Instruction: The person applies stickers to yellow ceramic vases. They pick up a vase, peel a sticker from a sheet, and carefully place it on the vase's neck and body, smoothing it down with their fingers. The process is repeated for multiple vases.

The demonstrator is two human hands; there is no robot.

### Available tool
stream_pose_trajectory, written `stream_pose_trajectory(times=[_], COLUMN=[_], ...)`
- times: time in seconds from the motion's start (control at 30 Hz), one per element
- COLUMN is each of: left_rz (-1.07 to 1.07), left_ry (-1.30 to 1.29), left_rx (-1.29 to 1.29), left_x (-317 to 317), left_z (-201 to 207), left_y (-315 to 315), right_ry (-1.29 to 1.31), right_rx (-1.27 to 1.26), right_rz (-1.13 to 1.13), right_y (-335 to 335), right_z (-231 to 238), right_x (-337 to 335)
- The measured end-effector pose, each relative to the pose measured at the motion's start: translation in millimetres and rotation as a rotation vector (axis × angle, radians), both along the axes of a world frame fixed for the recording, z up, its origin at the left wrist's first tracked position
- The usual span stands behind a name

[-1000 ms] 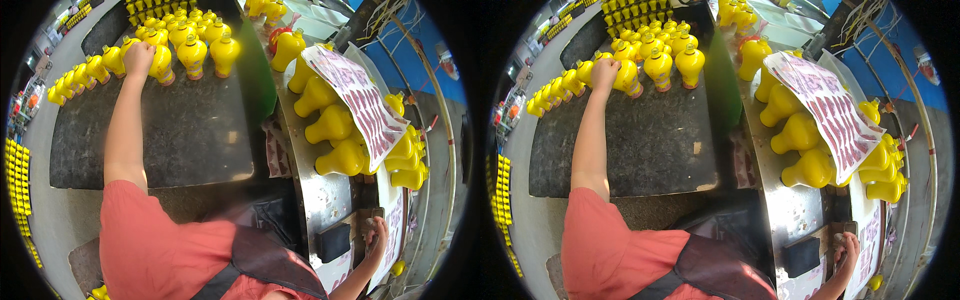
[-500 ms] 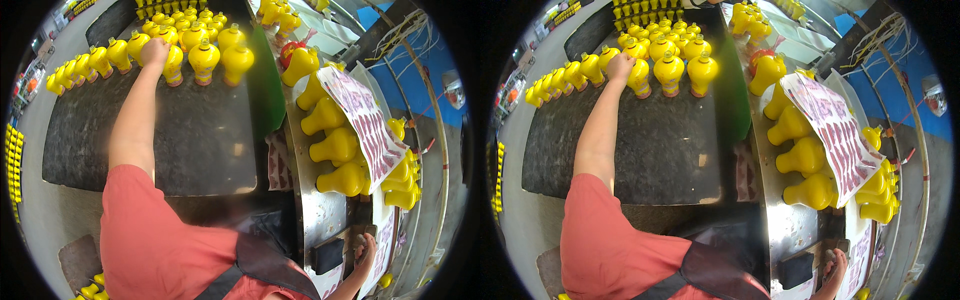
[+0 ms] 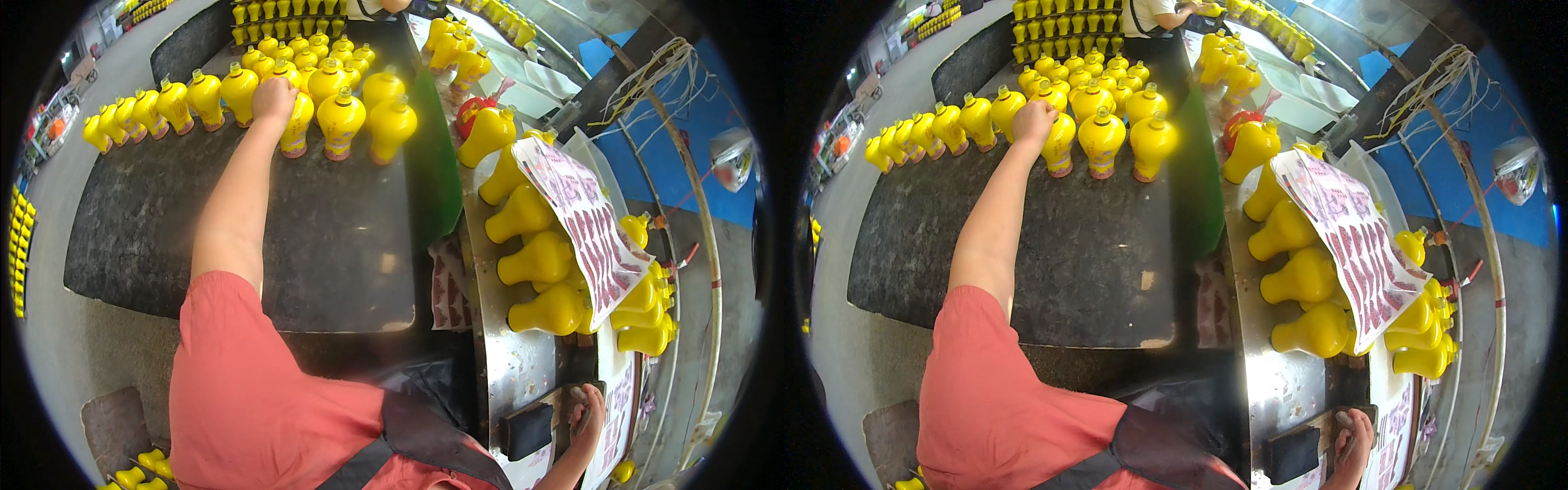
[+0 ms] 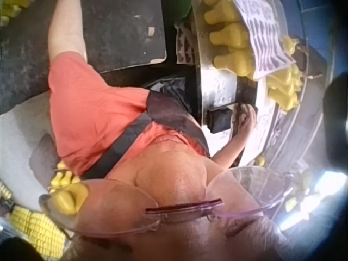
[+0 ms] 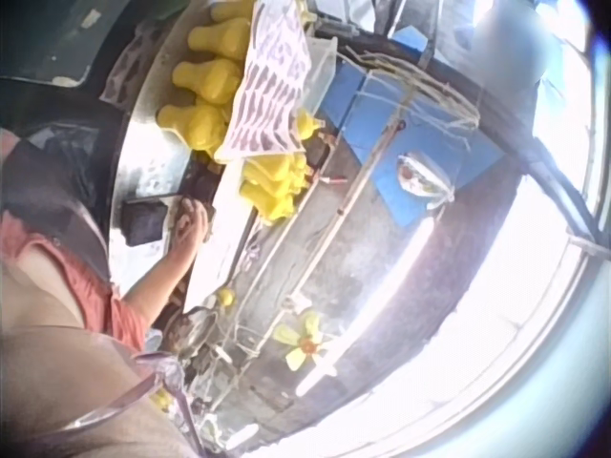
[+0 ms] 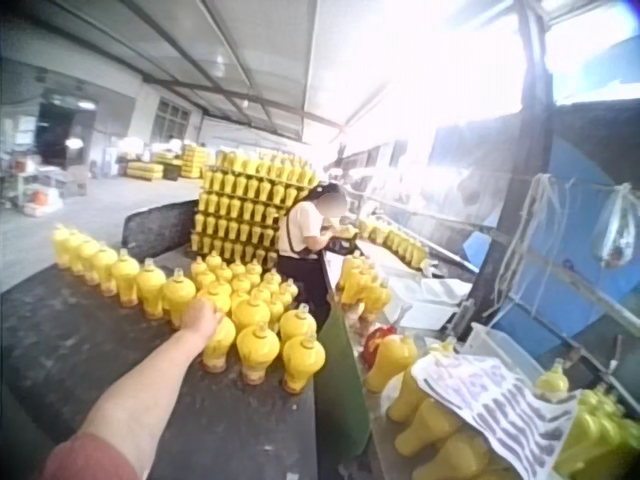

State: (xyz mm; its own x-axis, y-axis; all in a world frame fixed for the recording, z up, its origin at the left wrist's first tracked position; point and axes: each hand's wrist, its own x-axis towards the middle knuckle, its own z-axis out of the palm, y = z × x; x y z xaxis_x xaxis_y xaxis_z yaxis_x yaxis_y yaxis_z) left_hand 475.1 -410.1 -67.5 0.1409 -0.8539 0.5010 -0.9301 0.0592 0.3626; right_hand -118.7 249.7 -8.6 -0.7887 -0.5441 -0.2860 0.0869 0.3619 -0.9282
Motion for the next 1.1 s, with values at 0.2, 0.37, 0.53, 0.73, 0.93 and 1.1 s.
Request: stream_pose_trajectory(times=[0.2, 0.37, 0.53, 0.73, 0.93, 1.1], left_rz=[-0.092, -0.387, -0.691, -0.726, -0.749, -0.667], left_ry=[0.066, 0.234, 0.388, 0.243, 0.018, 0.093], left_rx=[-0.317, -0.399, -0.354, -0.212, -0.012, 0.008], left_x=[-41.9, -162.2, -284.2, -376.8, -427.3, -426.8], left_z=[36.9, 72.5, 74.4, 55.6, 39.4, 41.0], left_y=[25.5, 51.7, 86.1, 33.3, -40.1, -41.6], right_ry=[-0.002, -0.009, -0.066, -0.123, -0.164, -0.201], right_rx=[-0.035, -0.065, -0.114, -0.141, -0.093, -0.1], right_rz=[-0.048, -0.001, -0.04, -0.165, -0.326, -0.369], right_y=[-3.2, 7.6, 44.2, 95.6, 125.0, 135.7], right_z=[7.7, 14.1, 14.3, -6.9, -18.2, -23.5], right_x=[7.3, 18.6, 48.2, 75.1, 80.5, 78.5])
